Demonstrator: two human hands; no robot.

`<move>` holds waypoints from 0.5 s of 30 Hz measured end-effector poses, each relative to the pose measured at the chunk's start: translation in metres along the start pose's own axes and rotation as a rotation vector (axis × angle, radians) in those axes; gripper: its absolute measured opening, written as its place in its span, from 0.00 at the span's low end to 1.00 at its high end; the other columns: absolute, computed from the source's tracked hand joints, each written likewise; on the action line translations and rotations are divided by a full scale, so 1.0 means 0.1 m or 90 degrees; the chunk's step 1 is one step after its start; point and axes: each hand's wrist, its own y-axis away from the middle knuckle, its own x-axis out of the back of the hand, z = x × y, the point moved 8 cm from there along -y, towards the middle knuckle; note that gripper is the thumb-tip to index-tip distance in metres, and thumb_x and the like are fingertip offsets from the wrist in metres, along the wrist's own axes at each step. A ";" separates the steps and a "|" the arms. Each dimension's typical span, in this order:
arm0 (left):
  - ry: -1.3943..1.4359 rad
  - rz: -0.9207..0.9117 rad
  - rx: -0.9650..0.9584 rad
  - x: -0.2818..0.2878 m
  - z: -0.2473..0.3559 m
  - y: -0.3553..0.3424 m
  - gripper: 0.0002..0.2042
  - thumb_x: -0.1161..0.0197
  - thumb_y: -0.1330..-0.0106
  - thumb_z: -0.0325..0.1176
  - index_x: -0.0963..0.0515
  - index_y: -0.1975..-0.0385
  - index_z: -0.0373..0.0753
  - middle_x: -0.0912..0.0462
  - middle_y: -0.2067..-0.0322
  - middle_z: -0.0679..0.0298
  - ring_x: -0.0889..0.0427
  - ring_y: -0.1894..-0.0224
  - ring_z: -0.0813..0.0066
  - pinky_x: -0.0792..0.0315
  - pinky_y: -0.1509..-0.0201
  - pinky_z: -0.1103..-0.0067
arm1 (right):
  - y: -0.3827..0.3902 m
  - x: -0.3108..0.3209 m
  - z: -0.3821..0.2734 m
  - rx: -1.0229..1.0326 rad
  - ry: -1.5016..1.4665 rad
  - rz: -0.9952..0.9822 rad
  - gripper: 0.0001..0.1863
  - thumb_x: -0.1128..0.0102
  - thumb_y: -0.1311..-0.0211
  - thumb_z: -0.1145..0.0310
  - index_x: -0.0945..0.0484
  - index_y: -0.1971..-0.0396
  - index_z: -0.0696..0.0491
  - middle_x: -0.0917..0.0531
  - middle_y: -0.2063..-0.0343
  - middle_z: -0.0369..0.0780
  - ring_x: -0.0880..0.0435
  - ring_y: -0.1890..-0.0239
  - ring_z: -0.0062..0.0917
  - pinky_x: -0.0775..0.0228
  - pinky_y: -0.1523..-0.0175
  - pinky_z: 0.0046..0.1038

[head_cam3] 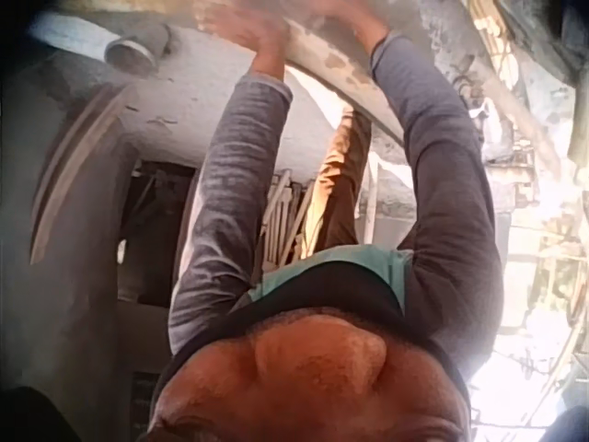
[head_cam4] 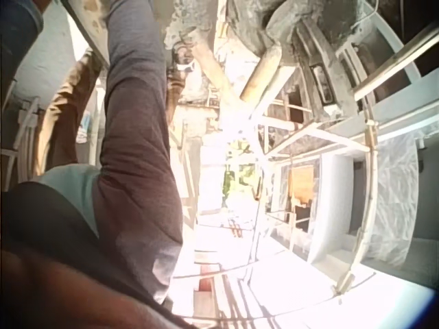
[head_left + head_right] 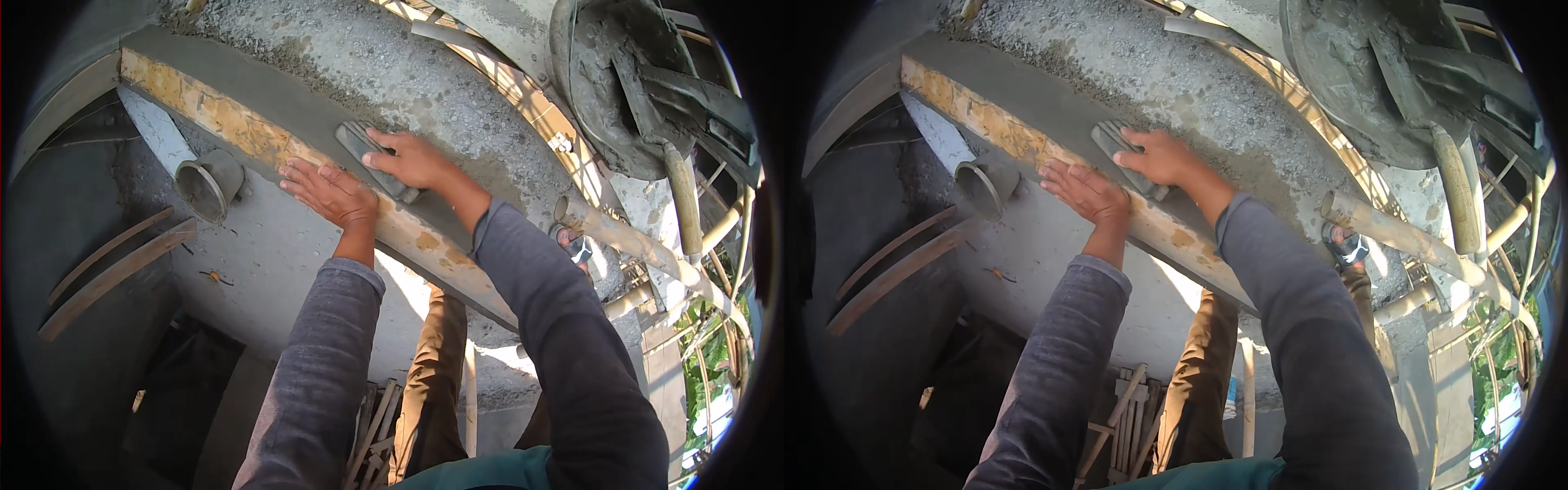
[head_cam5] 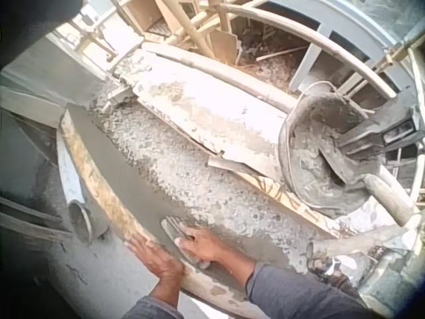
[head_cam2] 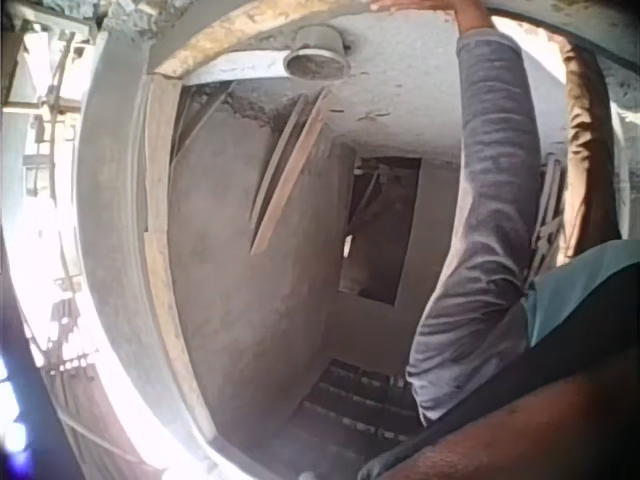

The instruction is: Using a wooden board and a trowel to shape and smooth wet concrete on a curved architectural ledge.

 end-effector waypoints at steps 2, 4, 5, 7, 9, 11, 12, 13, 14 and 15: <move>-0.012 -0.029 0.018 -0.03 -0.03 0.00 0.33 0.74 0.25 0.49 0.54 0.29 0.30 0.59 0.28 0.42 0.65 0.26 0.36 0.64 0.25 0.54 | -0.50 -0.02 -0.19 0.018 0.007 0.003 0.41 0.46 0.40 0.40 0.33 0.35 0.56 0.27 0.41 0.54 0.27 0.39 0.45 0.37 0.36 0.35; -0.014 -0.022 0.027 -0.02 -0.05 0.01 0.33 0.75 0.25 0.50 0.54 0.29 0.30 0.59 0.28 0.42 0.65 0.26 0.36 0.63 0.25 0.54 | -0.62 -0.06 -0.02 -0.057 0.067 -0.043 0.41 0.47 0.40 0.40 0.34 0.35 0.56 0.26 0.41 0.54 0.27 0.39 0.46 0.36 0.36 0.35; -0.010 -0.030 0.034 -0.04 -0.05 0.01 0.33 0.75 0.25 0.50 0.55 0.29 0.30 0.59 0.27 0.43 0.65 0.26 0.36 0.63 0.25 0.54 | -0.53 -0.03 0.08 -0.063 0.090 -0.042 0.41 0.48 0.39 0.39 0.34 0.35 0.57 0.26 0.41 0.54 0.27 0.39 0.46 0.36 0.37 0.35; -0.013 -0.032 0.036 -0.06 -0.04 0.01 0.33 0.74 0.25 0.50 0.55 0.29 0.31 0.59 0.28 0.42 0.65 0.26 0.37 0.63 0.25 0.54 | -0.01 0.00 0.56 -0.176 0.099 -0.105 0.42 0.50 0.39 0.38 0.34 0.35 0.57 0.27 0.42 0.55 0.27 0.39 0.47 0.37 0.36 0.36; -0.017 -0.021 0.027 -0.04 -0.01 0.01 0.33 0.76 0.25 0.51 0.54 0.29 0.30 0.58 0.28 0.41 0.63 0.26 0.37 0.62 0.25 0.55 | 0.79 0.09 0.99 -0.205 0.127 -0.093 0.43 0.51 0.38 0.37 0.37 0.34 0.57 0.27 0.42 0.57 0.27 0.39 0.48 0.37 0.36 0.37; -0.036 -0.006 0.019 -0.01 0.01 0.01 0.35 0.79 0.25 0.52 0.52 0.30 0.28 0.55 0.29 0.39 0.61 0.27 0.37 0.62 0.25 0.56 | 1.71 0.14 1.48 -0.365 0.078 -0.142 0.43 0.51 0.39 0.38 0.36 0.34 0.57 0.30 0.39 0.55 0.32 0.36 0.47 0.41 0.33 0.38; -0.038 0.004 0.007 0.00 0.02 0.00 0.35 0.80 0.25 0.52 0.52 0.30 0.28 0.54 0.30 0.38 0.60 0.27 0.37 0.62 0.25 0.56 | 2.13 0.21 1.64 -0.411 0.120 -0.157 0.43 0.51 0.39 0.38 0.35 0.34 0.57 0.29 0.39 0.55 0.31 0.36 0.47 0.41 0.33 0.39; -0.044 0.008 -0.001 0.00 0.03 0.00 0.35 0.80 0.25 0.52 0.51 0.30 0.28 0.53 0.30 0.38 0.60 0.27 0.36 0.61 0.25 0.56 | 2.46 0.25 1.79 -0.474 0.171 -0.174 0.42 0.51 0.39 0.38 0.35 0.35 0.57 0.29 0.40 0.54 0.30 0.37 0.46 0.40 0.34 0.39; -0.054 0.002 0.005 -0.01 0.01 0.00 0.34 0.80 0.25 0.52 0.51 0.30 0.28 0.53 0.30 0.37 0.59 0.27 0.36 0.61 0.25 0.56 | 2.63 0.26 1.84 -0.475 0.162 -0.164 0.42 0.51 0.39 0.38 0.34 0.35 0.58 0.28 0.40 0.54 0.30 0.37 0.46 0.39 0.34 0.40; -0.044 0.005 -0.004 -0.02 0.00 0.00 0.34 0.78 0.25 0.52 0.51 0.30 0.30 0.54 0.30 0.38 0.60 0.27 0.36 0.60 0.25 0.56 | 2.77 0.26 1.87 -0.490 0.164 -0.156 0.42 0.51 0.40 0.38 0.34 0.36 0.58 0.27 0.41 0.53 0.29 0.38 0.46 0.39 0.35 0.40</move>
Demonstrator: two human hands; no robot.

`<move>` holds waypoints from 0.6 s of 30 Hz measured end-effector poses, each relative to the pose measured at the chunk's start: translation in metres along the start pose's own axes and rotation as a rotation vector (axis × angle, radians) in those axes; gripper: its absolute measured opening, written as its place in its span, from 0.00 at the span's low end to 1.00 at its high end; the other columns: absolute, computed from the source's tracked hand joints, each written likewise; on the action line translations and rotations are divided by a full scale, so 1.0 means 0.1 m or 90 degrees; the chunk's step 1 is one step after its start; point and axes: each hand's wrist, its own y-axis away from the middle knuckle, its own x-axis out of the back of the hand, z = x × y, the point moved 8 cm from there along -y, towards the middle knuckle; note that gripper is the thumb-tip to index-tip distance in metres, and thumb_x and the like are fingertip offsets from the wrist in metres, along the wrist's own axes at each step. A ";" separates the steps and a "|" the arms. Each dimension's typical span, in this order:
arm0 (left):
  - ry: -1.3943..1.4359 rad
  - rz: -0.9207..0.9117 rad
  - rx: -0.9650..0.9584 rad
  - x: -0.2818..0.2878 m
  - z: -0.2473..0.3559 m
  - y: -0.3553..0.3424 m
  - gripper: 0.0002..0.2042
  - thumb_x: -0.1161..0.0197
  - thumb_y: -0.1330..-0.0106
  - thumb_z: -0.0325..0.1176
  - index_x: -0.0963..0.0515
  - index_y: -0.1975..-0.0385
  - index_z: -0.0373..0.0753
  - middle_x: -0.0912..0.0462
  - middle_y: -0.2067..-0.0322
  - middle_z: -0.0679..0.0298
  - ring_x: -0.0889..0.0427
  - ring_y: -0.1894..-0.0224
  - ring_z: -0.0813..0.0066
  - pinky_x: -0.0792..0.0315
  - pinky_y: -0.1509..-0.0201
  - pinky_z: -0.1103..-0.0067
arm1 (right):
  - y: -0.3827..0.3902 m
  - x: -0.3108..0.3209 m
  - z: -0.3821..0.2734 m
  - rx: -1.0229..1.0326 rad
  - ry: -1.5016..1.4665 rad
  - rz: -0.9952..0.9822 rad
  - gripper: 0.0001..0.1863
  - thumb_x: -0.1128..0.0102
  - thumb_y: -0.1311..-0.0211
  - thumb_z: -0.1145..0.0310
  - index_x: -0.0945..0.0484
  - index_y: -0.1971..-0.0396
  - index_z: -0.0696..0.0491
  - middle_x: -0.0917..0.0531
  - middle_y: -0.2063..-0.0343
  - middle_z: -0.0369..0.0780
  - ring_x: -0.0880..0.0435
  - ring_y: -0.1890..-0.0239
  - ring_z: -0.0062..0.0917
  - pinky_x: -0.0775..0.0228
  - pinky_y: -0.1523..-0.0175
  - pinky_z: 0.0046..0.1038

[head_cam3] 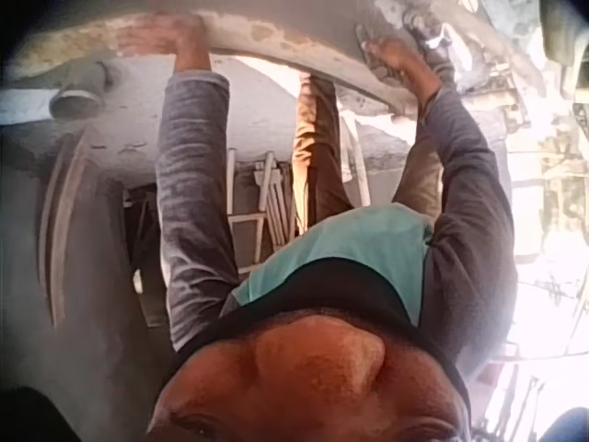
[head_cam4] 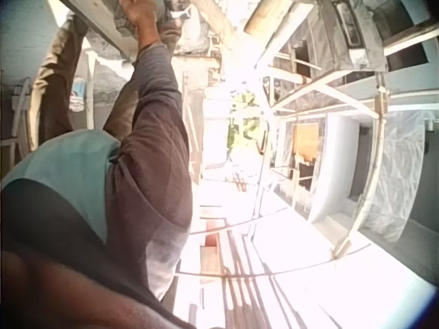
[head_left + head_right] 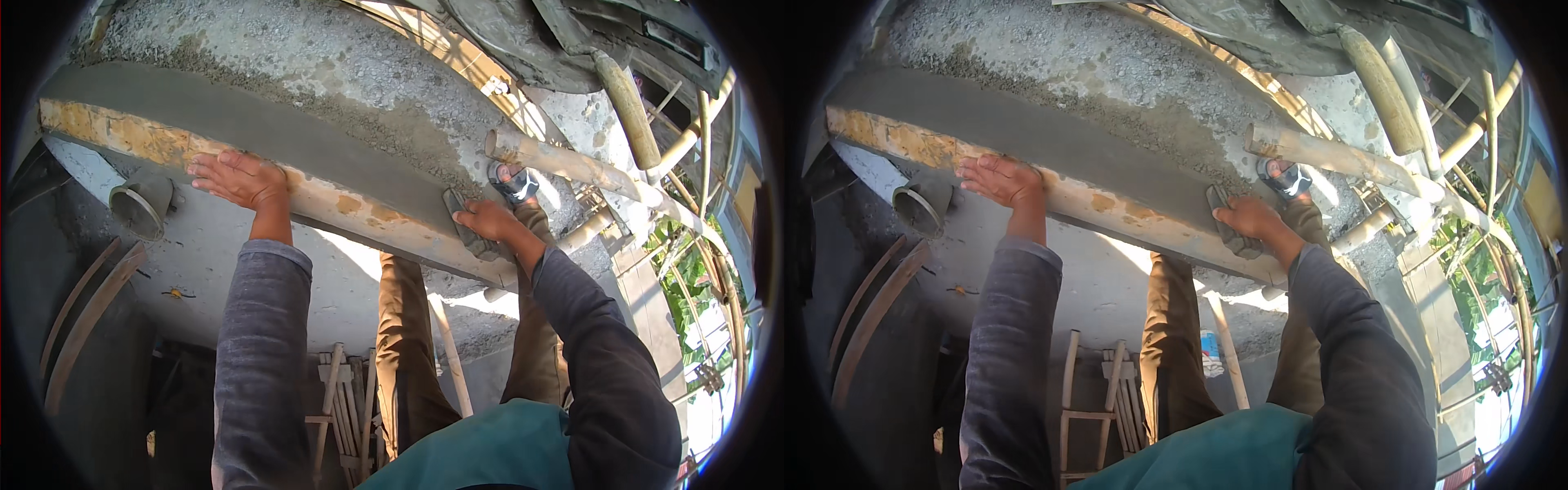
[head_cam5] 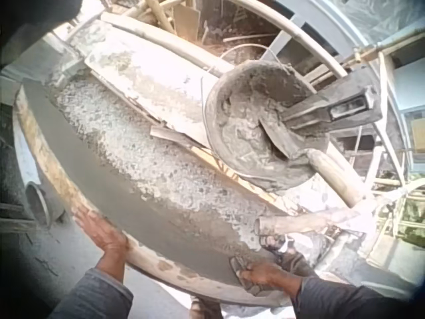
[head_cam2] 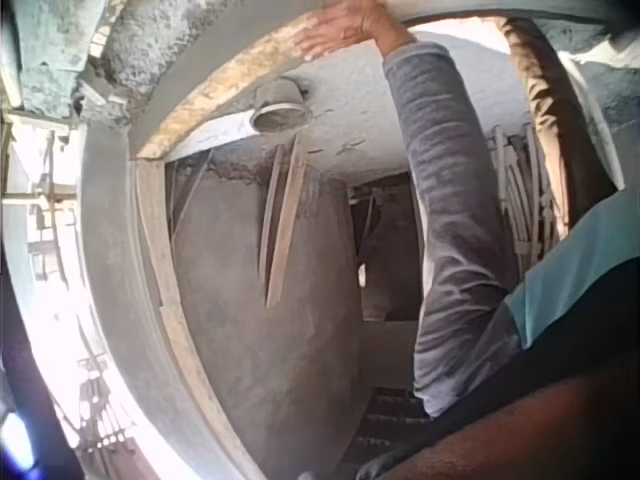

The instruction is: Using a wooden board and a trowel to shape and smooth wet concrete on a curved architectural ledge.

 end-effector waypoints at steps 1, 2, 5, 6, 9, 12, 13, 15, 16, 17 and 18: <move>0.007 -0.003 0.005 -0.02 -0.02 -0.01 0.33 0.77 0.25 0.51 0.52 0.29 0.31 0.55 0.29 0.39 0.60 0.27 0.36 0.60 0.25 0.55 | 0.05 -0.01 0.04 -0.027 0.012 0.006 0.42 0.50 0.40 0.38 0.33 0.36 0.58 0.26 0.41 0.53 0.29 0.38 0.46 0.38 0.35 0.40; 0.011 -0.002 0.016 -0.02 -0.05 -0.01 0.33 0.76 0.25 0.51 0.52 0.29 0.32 0.56 0.28 0.41 0.60 0.27 0.36 0.60 0.25 0.55 | 0.04 0.02 -0.11 0.034 -0.028 0.040 0.42 0.50 0.40 0.38 0.32 0.36 0.56 0.26 0.42 0.52 0.28 0.39 0.46 0.37 0.36 0.41; -0.011 0.009 0.001 -0.03 -0.05 -0.02 0.34 0.79 0.24 0.51 0.49 0.31 0.29 0.52 0.30 0.39 0.58 0.27 0.37 0.60 0.25 0.56 | -0.24 0.21 -0.89 0.193 -0.101 0.088 0.40 0.48 0.42 0.37 0.31 0.37 0.50 0.24 0.43 0.52 0.27 0.40 0.46 0.35 0.38 0.41; -0.021 0.014 -0.004 -0.02 -0.05 -0.02 0.34 0.80 0.24 0.51 0.48 0.31 0.27 0.51 0.30 0.38 0.57 0.28 0.38 0.61 0.24 0.56 | -0.38 0.25 -1.15 0.213 -0.115 0.073 0.40 0.47 0.42 0.37 0.31 0.36 0.48 0.24 0.44 0.53 0.26 0.41 0.47 0.35 0.37 0.40; -0.021 0.019 -0.014 -0.02 -0.03 -0.02 0.35 0.80 0.24 0.51 0.48 0.32 0.26 0.50 0.30 0.39 0.57 0.27 0.40 0.63 0.24 0.57 | -0.65 0.43 -1.49 0.243 -0.099 0.096 0.39 0.46 0.42 0.37 0.32 0.35 0.46 0.23 0.46 0.54 0.25 0.42 0.47 0.34 0.38 0.39; -0.025 0.010 -0.005 -0.04 -0.03 -0.03 0.35 0.80 0.24 0.51 0.47 0.33 0.24 0.50 0.30 0.40 0.58 0.26 0.43 0.65 0.23 0.58 | -0.64 0.42 -1.26 0.195 -0.009 0.094 0.40 0.44 0.44 0.38 0.31 0.35 0.46 0.21 0.47 0.52 0.24 0.43 0.47 0.34 0.38 0.40; -0.027 0.017 -0.011 -0.03 -0.03 -0.04 0.35 0.80 0.24 0.51 0.47 0.33 0.24 0.50 0.30 0.41 0.58 0.26 0.44 0.65 0.23 0.58 | -0.57 0.40 -1.13 0.188 -0.003 0.090 0.40 0.44 0.44 0.38 0.31 0.35 0.46 0.22 0.47 0.52 0.24 0.43 0.47 0.34 0.38 0.40; -0.035 0.027 -0.016 -0.03 -0.03 -0.05 0.35 0.80 0.24 0.52 0.47 0.33 0.24 0.50 0.30 0.41 0.58 0.26 0.45 0.65 0.23 0.59 | -0.42 0.33 -1.05 0.190 -0.027 0.093 0.38 0.45 0.44 0.39 0.31 0.36 0.44 0.22 0.46 0.49 0.25 0.42 0.45 0.34 0.38 0.40; -0.023 0.020 -0.010 -0.04 -0.05 -0.05 0.35 0.80 0.25 0.53 0.48 0.32 0.26 0.51 0.29 0.42 0.59 0.26 0.42 0.63 0.24 0.56 | -0.36 0.30 -1.07 0.198 -0.062 0.101 0.37 0.45 0.44 0.39 0.30 0.36 0.42 0.22 0.44 0.47 0.25 0.41 0.43 0.33 0.39 0.41; -0.012 0.012 -0.005 -0.06 -0.07 -0.06 0.35 0.79 0.25 0.54 0.49 0.31 0.29 0.53 0.29 0.44 0.59 0.26 0.40 0.62 0.25 0.54 | -0.33 0.28 -1.10 0.184 -0.084 0.094 0.36 0.45 0.44 0.40 0.29 0.37 0.41 0.22 0.43 0.44 0.25 0.40 0.41 0.33 0.39 0.42; 0.003 0.006 0.015 -0.06 -0.10 -0.06 0.36 0.78 0.25 0.55 0.49 0.30 0.32 0.54 0.28 0.45 0.60 0.27 0.38 0.60 0.26 0.52 | -0.32 0.30 -1.24 0.221 -0.107 0.114 0.36 0.45 0.44 0.40 0.29 0.37 0.41 0.22 0.44 0.44 0.25 0.40 0.41 0.32 0.39 0.42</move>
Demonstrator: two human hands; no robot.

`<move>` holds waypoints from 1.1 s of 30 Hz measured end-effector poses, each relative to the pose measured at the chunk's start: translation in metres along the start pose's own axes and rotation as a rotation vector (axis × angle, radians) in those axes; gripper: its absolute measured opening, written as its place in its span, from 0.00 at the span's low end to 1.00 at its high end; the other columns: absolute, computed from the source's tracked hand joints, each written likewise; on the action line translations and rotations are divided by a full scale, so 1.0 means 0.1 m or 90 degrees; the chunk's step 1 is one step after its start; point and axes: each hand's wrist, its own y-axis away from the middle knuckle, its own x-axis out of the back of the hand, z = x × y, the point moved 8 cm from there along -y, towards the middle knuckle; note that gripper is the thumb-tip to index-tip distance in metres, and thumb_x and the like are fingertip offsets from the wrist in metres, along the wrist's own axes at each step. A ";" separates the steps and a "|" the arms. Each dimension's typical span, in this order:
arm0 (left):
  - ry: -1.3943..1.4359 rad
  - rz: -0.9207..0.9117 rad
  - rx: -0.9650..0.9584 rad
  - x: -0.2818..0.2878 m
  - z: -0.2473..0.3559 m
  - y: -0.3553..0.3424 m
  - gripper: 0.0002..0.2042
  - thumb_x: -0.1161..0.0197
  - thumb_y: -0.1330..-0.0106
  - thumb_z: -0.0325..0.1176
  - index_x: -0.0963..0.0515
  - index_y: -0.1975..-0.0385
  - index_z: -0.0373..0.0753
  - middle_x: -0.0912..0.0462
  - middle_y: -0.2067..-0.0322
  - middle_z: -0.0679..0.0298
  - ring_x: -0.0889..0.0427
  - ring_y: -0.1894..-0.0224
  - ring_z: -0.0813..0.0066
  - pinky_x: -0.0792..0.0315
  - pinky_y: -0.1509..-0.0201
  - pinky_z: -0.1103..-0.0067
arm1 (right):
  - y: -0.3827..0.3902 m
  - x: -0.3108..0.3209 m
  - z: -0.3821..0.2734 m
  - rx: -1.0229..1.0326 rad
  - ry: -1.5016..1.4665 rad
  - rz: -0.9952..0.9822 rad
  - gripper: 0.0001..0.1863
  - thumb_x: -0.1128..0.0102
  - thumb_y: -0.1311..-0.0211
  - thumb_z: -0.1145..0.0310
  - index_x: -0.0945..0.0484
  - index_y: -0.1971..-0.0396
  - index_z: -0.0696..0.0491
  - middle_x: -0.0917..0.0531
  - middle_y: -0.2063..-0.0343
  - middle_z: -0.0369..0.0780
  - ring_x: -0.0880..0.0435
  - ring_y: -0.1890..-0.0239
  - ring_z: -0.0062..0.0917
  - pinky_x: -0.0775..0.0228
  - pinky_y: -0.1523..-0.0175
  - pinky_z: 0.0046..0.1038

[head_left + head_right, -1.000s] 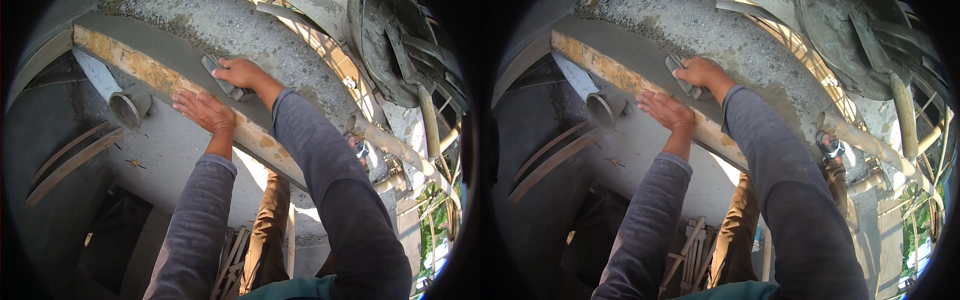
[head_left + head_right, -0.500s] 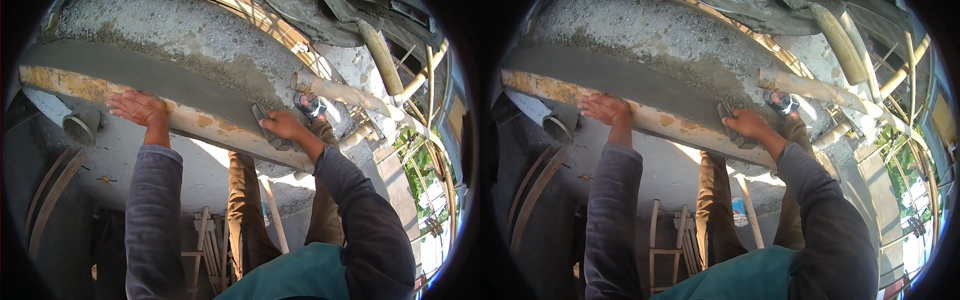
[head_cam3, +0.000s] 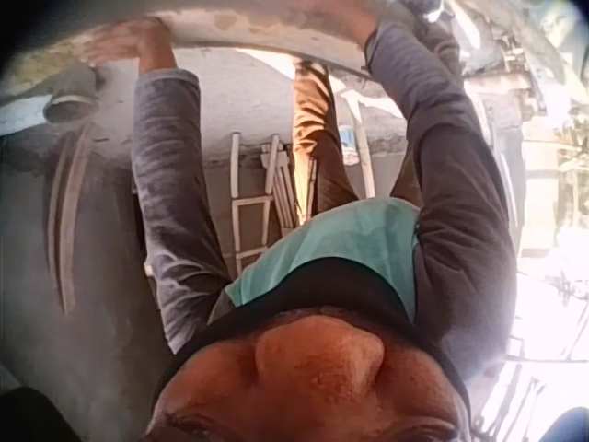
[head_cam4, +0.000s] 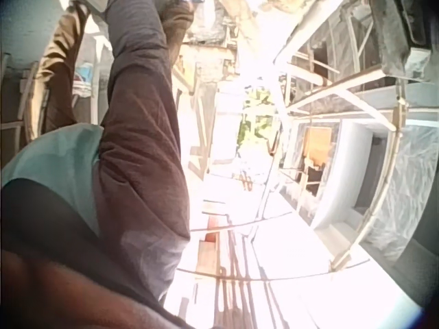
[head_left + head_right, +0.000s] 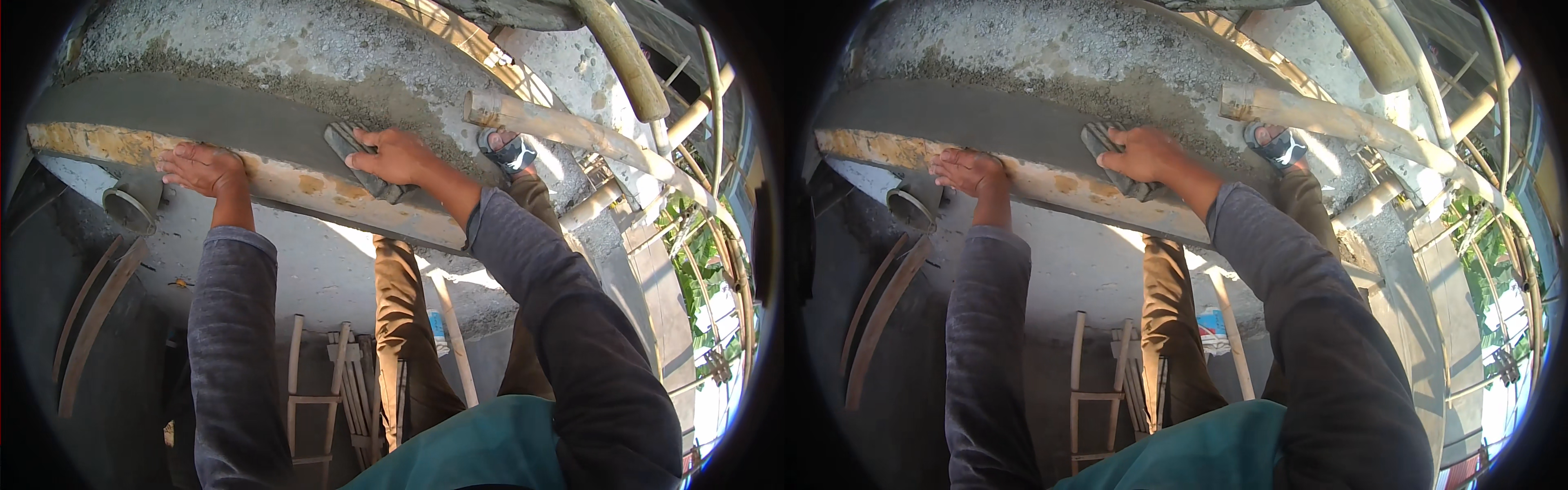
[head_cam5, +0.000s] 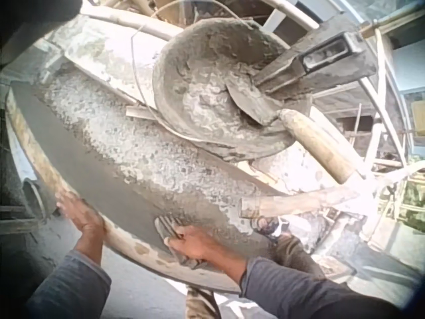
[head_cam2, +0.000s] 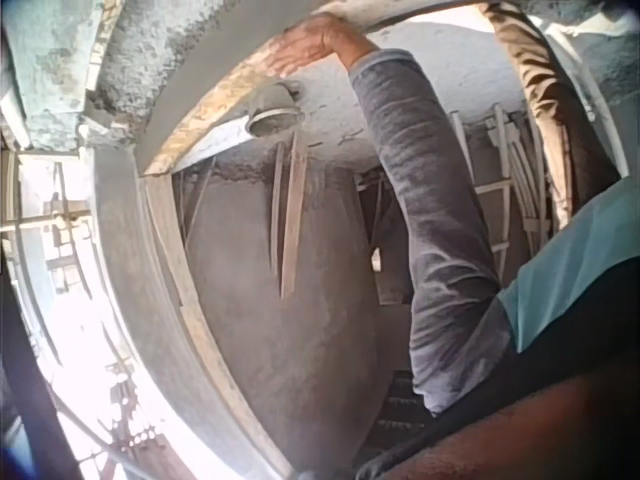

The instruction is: Using a wooden board and a trowel to shape and smooth wet concrete on a curved architectural ledge.

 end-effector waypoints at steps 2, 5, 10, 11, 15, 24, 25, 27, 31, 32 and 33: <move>-0.006 0.008 -0.007 0.00 0.00 0.00 0.35 0.78 0.25 0.55 0.49 0.30 0.32 0.53 0.28 0.45 0.59 0.27 0.38 0.60 0.26 0.52 | -0.21 0.02 -0.29 0.067 -0.024 0.029 0.35 0.46 0.44 0.41 0.29 0.37 0.41 0.22 0.44 0.44 0.24 0.41 0.41 0.32 0.39 0.43; -0.011 0.014 0.015 0.02 -0.03 0.01 0.35 0.78 0.25 0.55 0.49 0.30 0.32 0.53 0.28 0.44 0.59 0.27 0.38 0.59 0.26 0.52 | -0.36 0.00 -0.13 -0.018 -0.017 -0.004 0.35 0.45 0.44 0.41 0.29 0.37 0.40 0.22 0.44 0.44 0.24 0.41 0.41 0.32 0.39 0.43; -0.010 0.016 -0.008 0.02 0.01 -0.01 0.35 0.78 0.25 0.56 0.48 0.30 0.32 0.52 0.29 0.44 0.58 0.27 0.38 0.59 0.26 0.53 | 0.66 0.00 1.23 -0.248 0.113 -0.092 0.39 0.48 0.42 0.40 0.32 0.36 0.50 0.27 0.38 0.43 0.28 0.37 0.38 0.36 0.35 0.40; -0.010 0.017 -0.009 0.02 0.01 -0.01 0.35 0.77 0.25 0.56 0.48 0.30 0.32 0.52 0.29 0.44 0.58 0.27 0.38 0.59 0.26 0.53 | 0.90 -0.01 1.45 -0.317 0.132 -0.117 0.40 0.48 0.41 0.40 0.33 0.35 0.51 0.28 0.37 0.43 0.29 0.36 0.38 0.37 0.34 0.39; -0.004 0.017 0.023 0.00 -0.05 -0.02 0.36 0.77 0.26 0.56 0.48 0.30 0.32 0.52 0.29 0.44 0.58 0.27 0.37 0.58 0.26 0.52 | 1.06 -0.02 1.33 -0.273 0.080 -0.084 0.41 0.48 0.42 0.37 0.35 0.33 0.47 0.28 0.37 0.44 0.29 0.36 0.39 0.37 0.34 0.38; -0.030 0.015 -0.011 -0.02 -0.11 -0.10 0.36 0.78 0.26 0.57 0.46 0.31 0.31 0.50 0.29 0.43 0.58 0.27 0.37 0.57 0.26 0.53 | -0.04 -0.06 0.78 -0.096 0.005 -0.073 0.42 0.43 0.47 0.37 0.31 0.35 0.47 0.25 0.41 0.47 0.27 0.38 0.41 0.35 0.36 0.39; -0.024 0.017 -0.040 -0.02 -0.07 -0.10 0.37 0.78 0.26 0.57 0.45 0.31 0.31 0.50 0.30 0.42 0.58 0.27 0.36 0.58 0.26 0.53 | 0.05 -0.03 0.99 -0.132 0.046 -0.088 0.42 0.43 0.47 0.38 0.31 0.36 0.48 0.25 0.41 0.47 0.27 0.38 0.41 0.35 0.36 0.40; -0.001 0.030 -0.086 0.00 0.00 -0.09 0.37 0.78 0.26 0.57 0.44 0.32 0.30 0.49 0.30 0.41 0.58 0.27 0.35 0.58 0.26 0.53 | 0.35 -0.05 1.30 -0.198 0.088 -0.120 0.42 0.44 0.46 0.38 0.31 0.36 0.50 0.25 0.40 0.46 0.28 0.38 0.41 0.36 0.36 0.40; -0.012 0.027 -0.011 -0.02 -0.09 -0.06 0.36 0.78 0.26 0.57 0.43 0.33 0.29 0.48 0.31 0.39 0.57 0.27 0.37 0.59 0.25 0.53 | 0.44 -0.08 0.99 -0.142 0.005 -0.047 0.40 0.45 0.45 0.38 0.31 0.36 0.48 0.26 0.40 0.46 0.28 0.37 0.40 0.36 0.35 0.39; -0.014 0.027 -0.026 -0.02 -0.08 -0.06 0.36 0.78 0.26 0.56 0.43 0.34 0.29 0.48 0.31 0.39 0.57 0.27 0.37 0.59 0.25 0.53 | 0.30 -0.09 0.78 -0.113 -0.020 -0.036 0.40 0.45 0.45 0.38 0.31 0.36 0.46 0.26 0.40 0.45 0.28 0.37 0.40 0.36 0.36 0.39; -0.016 0.029 -0.045 -0.01 -0.06 -0.07 0.36 0.78 0.26 0.56 0.42 0.34 0.29 0.48 0.31 0.38 0.57 0.27 0.37 0.59 0.25 0.53 | 0.13 -0.08 0.57 -0.066 -0.052 -0.022 0.40 0.45 0.45 0.38 0.31 0.35 0.44 0.26 0.39 0.44 0.28 0.37 0.40 0.35 0.36 0.39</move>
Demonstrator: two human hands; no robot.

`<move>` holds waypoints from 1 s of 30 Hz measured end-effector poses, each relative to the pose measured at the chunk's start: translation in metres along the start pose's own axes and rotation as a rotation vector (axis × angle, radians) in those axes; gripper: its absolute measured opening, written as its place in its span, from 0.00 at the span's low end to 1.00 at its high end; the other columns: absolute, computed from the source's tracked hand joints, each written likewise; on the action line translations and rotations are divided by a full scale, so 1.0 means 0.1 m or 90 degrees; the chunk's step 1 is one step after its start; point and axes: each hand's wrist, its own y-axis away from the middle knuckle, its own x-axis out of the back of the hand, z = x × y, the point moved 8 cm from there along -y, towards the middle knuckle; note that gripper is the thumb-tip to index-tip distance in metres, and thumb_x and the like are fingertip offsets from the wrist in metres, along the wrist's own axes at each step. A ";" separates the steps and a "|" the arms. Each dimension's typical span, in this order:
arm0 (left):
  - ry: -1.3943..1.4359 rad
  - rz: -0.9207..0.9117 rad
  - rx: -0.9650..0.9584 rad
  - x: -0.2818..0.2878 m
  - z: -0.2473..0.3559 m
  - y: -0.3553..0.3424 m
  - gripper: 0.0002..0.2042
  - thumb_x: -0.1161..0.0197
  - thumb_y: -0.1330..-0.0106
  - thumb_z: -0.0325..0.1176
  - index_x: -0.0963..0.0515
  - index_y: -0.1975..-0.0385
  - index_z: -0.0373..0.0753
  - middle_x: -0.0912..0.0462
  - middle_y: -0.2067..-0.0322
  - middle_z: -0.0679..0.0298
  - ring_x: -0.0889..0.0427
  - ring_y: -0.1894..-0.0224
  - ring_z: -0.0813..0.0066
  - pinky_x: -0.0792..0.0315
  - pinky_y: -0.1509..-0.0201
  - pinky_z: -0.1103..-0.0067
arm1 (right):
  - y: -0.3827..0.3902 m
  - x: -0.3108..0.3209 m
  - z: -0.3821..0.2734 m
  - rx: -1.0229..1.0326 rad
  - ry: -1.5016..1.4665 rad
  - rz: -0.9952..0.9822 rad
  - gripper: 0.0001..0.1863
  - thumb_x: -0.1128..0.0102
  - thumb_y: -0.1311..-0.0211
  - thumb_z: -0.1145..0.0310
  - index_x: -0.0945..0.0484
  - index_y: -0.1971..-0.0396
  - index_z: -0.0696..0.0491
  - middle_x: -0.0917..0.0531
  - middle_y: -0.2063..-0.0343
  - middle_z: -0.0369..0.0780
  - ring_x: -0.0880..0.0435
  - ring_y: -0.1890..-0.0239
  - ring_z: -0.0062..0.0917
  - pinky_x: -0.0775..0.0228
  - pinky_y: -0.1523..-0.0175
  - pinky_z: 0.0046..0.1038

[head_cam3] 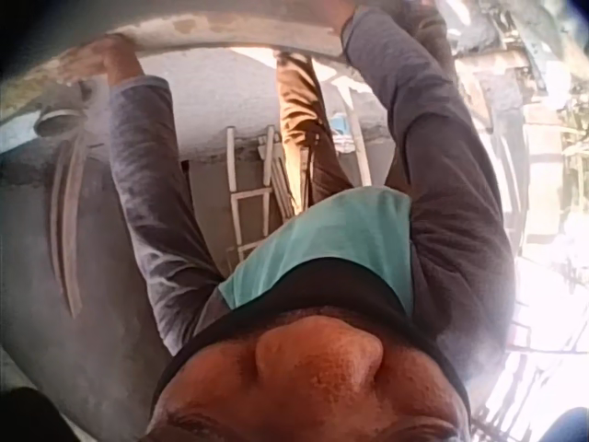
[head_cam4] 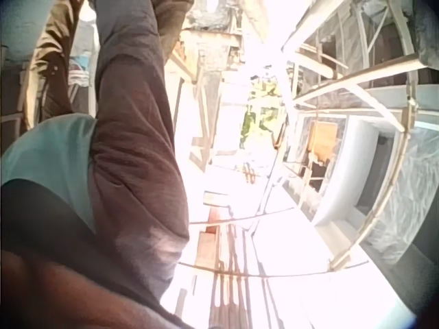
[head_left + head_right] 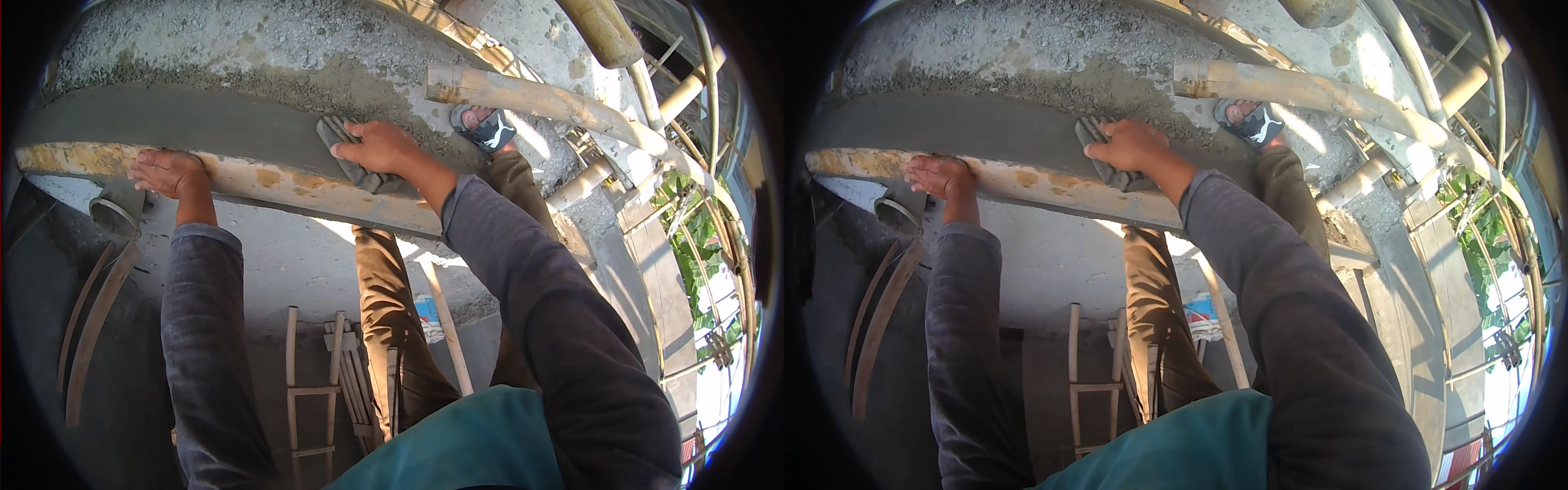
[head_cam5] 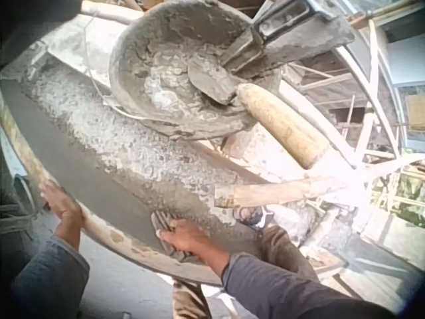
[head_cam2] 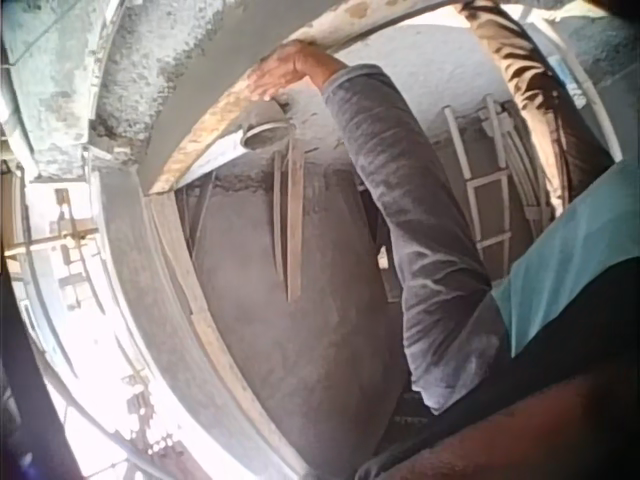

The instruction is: Using a wooden board and a trowel to shape and smooth wet concrete on a curved architectural ledge.

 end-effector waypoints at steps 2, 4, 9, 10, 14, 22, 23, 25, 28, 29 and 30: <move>-0.007 -0.009 -0.041 0.00 0.04 -0.02 0.36 0.78 0.25 0.56 0.43 0.34 0.29 0.48 0.31 0.38 0.57 0.28 0.37 0.59 0.25 0.53 | -0.26 0.01 -0.15 -0.023 0.011 0.011 0.38 0.44 0.46 0.38 0.29 0.37 0.43 0.25 0.40 0.43 0.27 0.38 0.40 0.34 0.37 0.40; -0.012 -0.008 -0.048 0.00 0.05 -0.04 0.36 0.78 0.25 0.55 0.43 0.34 0.29 0.48 0.31 0.39 0.57 0.28 0.36 0.60 0.25 0.53 | -0.39 0.01 -0.08 -0.037 0.019 0.010 0.35 0.44 0.45 0.38 0.24 0.42 0.46 0.23 0.42 0.42 0.25 0.40 0.40 0.32 0.39 0.41; 0.005 -0.017 -0.006 0.00 0.04 0.00 0.36 0.77 0.25 0.55 0.45 0.32 0.29 0.49 0.30 0.40 0.58 0.28 0.35 0.60 0.25 0.53 | 0.59 0.12 1.21 -0.175 0.147 -0.016 0.37 0.47 0.42 0.39 0.27 0.40 0.51 0.22 0.45 0.47 0.24 0.41 0.41 0.34 0.38 0.41; 0.008 -0.014 0.003 0.01 0.04 0.01 0.36 0.77 0.26 0.55 0.45 0.32 0.29 0.50 0.30 0.41 0.58 0.28 0.35 0.59 0.25 0.54 | 0.82 0.15 1.36 -0.203 0.186 -0.005 0.39 0.47 0.42 0.39 0.29 0.38 0.51 0.22 0.45 0.48 0.24 0.41 0.42 0.34 0.37 0.41; 0.004 -0.018 0.017 0.02 0.05 0.03 0.36 0.76 0.26 0.56 0.46 0.31 0.31 0.51 0.30 0.42 0.58 0.28 0.35 0.58 0.25 0.54 | 1.06 0.08 1.19 -0.118 0.099 -0.037 0.40 0.46 0.43 0.39 0.32 0.35 0.47 0.27 0.41 0.52 0.27 0.39 0.44 0.36 0.36 0.38; -0.003 -0.019 0.022 0.02 0.06 0.03 0.35 0.75 0.26 0.56 0.46 0.32 0.31 0.50 0.30 0.41 0.55 0.28 0.34 0.57 0.25 0.54 | 0.29 0.02 0.88 -0.009 0.079 -0.018 0.40 0.46 0.44 0.37 0.32 0.35 0.45 0.25 0.44 0.55 0.26 0.41 0.47 0.35 0.37 0.39; -0.001 -0.018 0.031 0.01 0.05 0.03 0.35 0.75 0.26 0.56 0.45 0.32 0.31 0.50 0.30 0.41 0.55 0.28 0.34 0.57 0.26 0.54 | 0.45 0.07 1.10 -0.054 0.129 -0.012 0.40 0.46 0.44 0.37 0.33 0.34 0.45 0.24 0.45 0.55 0.26 0.41 0.47 0.35 0.37 0.39; -0.002 -0.011 0.027 0.01 0.04 0.02 0.35 0.75 0.26 0.56 0.45 0.32 0.31 0.50 0.30 0.41 0.55 0.28 0.34 0.57 0.26 0.54 | 0.77 0.13 1.42 -0.109 0.156 -0.029 0.40 0.46 0.43 0.38 0.34 0.33 0.45 0.26 0.43 0.55 0.27 0.40 0.46 0.36 0.36 0.38; -0.009 -0.003 -0.001 -0.01 0.01 -0.01 0.35 0.74 0.26 0.55 0.44 0.32 0.31 0.49 0.30 0.40 0.55 0.29 0.33 0.56 0.26 0.54 | 1.14 0.06 1.54 -0.135 0.108 -0.054 0.40 0.46 0.42 0.38 0.35 0.33 0.46 0.29 0.40 0.55 0.29 0.38 0.46 0.38 0.35 0.38; -0.012 -0.005 -0.001 -0.03 -0.01 -0.03 0.35 0.74 0.26 0.55 0.44 0.32 0.31 0.49 0.31 0.41 0.55 0.29 0.33 0.56 0.26 0.54 | 1.12 0.06 1.45 -0.098 0.090 -0.030 0.40 0.46 0.42 0.38 0.34 0.33 0.46 0.29 0.40 0.55 0.29 0.38 0.46 0.38 0.35 0.37; -0.016 -0.009 -0.003 -0.04 -0.04 -0.04 0.34 0.74 0.25 0.55 0.45 0.32 0.31 0.49 0.31 0.41 0.55 0.29 0.33 0.56 0.26 0.54 | 1.08 0.01 1.35 -0.067 0.073 -0.021 0.40 0.46 0.42 0.38 0.34 0.33 0.47 0.30 0.39 0.55 0.29 0.38 0.46 0.38 0.35 0.37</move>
